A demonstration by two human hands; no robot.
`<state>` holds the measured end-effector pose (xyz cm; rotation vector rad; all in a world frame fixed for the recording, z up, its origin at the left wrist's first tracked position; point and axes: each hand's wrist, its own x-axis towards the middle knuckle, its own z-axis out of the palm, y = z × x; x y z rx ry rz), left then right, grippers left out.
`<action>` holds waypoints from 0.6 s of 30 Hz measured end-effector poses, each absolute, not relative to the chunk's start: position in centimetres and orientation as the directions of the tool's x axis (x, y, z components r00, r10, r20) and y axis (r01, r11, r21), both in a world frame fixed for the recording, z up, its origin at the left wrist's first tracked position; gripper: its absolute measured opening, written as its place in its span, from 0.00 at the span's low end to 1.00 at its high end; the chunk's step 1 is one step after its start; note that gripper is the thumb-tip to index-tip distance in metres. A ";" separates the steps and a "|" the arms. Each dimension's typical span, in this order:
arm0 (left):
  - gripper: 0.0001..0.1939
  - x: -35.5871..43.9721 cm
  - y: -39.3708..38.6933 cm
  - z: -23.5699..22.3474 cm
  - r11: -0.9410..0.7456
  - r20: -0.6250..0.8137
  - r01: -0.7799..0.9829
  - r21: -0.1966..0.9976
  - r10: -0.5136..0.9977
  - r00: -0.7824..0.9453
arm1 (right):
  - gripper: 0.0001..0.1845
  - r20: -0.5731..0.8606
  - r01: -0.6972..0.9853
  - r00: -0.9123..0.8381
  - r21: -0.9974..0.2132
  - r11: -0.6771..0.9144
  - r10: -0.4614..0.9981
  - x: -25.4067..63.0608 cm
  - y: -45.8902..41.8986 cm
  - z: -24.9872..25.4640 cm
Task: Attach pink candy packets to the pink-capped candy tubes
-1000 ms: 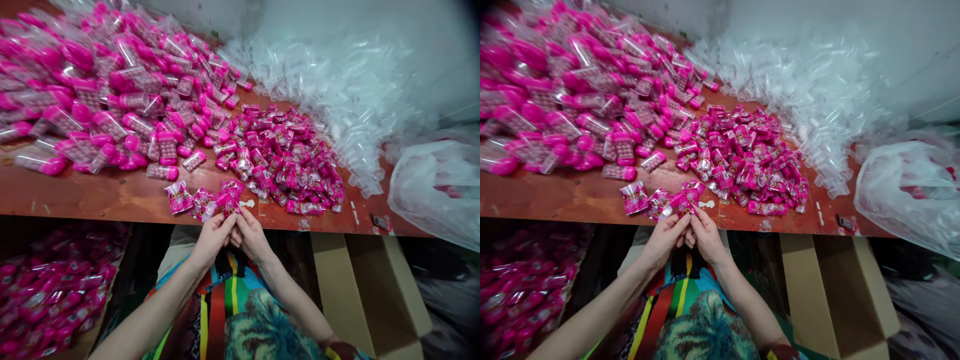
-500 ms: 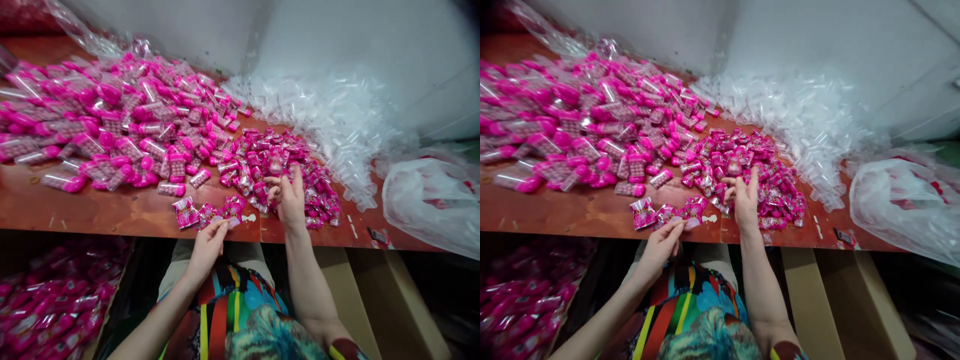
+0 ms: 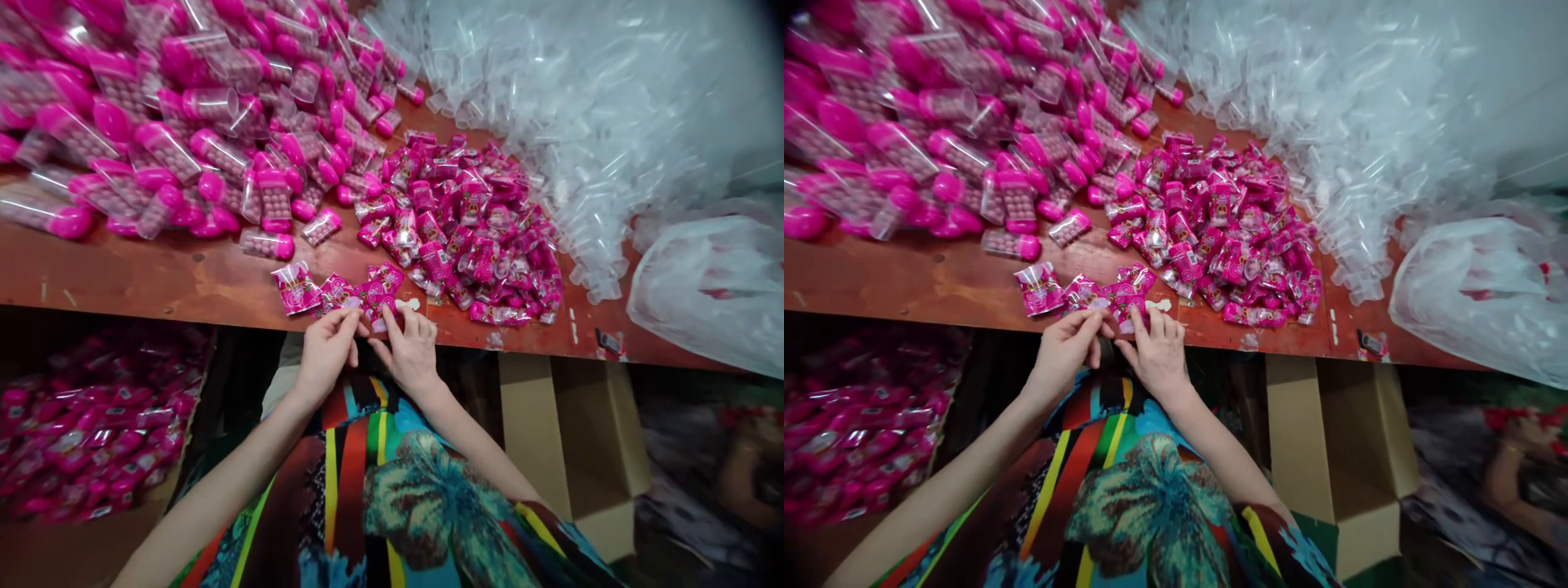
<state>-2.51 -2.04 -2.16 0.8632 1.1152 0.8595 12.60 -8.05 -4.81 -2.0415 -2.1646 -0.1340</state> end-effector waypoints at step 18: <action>0.18 -0.8 -1.3 -0.5 0.586 -0.515 -0.243 0.773 0.804 0.299 | 0.19 0.312 0.632 0.164 -0.762 0.144 0.936 13.4 -7.0 -3.3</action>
